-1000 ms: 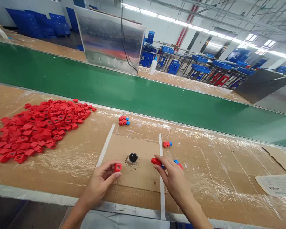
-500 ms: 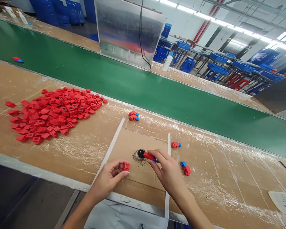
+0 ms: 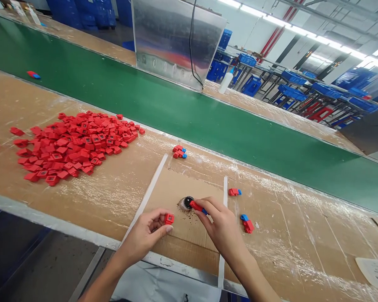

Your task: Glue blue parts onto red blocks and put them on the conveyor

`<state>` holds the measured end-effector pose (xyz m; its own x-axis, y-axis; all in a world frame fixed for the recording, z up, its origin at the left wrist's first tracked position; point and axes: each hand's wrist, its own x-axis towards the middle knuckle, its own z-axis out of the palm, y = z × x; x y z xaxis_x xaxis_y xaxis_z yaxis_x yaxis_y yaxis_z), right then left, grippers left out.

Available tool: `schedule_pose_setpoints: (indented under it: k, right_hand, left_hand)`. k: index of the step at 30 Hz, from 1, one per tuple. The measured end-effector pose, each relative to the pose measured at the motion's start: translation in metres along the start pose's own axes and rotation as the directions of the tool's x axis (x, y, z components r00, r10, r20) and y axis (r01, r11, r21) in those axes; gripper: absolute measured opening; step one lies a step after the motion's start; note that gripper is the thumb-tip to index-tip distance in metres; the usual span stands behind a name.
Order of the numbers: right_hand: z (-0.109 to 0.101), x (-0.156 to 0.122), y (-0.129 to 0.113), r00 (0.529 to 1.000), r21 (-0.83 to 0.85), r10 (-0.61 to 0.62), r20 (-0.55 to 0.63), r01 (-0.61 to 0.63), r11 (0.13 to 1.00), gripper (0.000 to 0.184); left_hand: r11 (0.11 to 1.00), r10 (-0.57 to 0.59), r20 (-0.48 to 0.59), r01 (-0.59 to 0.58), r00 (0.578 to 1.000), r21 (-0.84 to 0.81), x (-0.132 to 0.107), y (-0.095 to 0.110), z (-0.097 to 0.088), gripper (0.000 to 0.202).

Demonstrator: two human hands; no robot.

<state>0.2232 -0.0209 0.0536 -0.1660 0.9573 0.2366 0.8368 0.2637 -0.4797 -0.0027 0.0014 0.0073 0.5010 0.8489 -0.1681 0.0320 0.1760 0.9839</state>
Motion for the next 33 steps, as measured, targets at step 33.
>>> schedule_pose_setpoints:
  k: [33]
  right_hand:
    - [0.009,-0.010,-0.038,1.000,0.309,0.005,0.024,-0.012,0.951,0.017]
  left_hand:
    - [0.982,-0.038,0.202,0.074,0.979,-0.175,0.001,-0.003,-0.006,0.020]
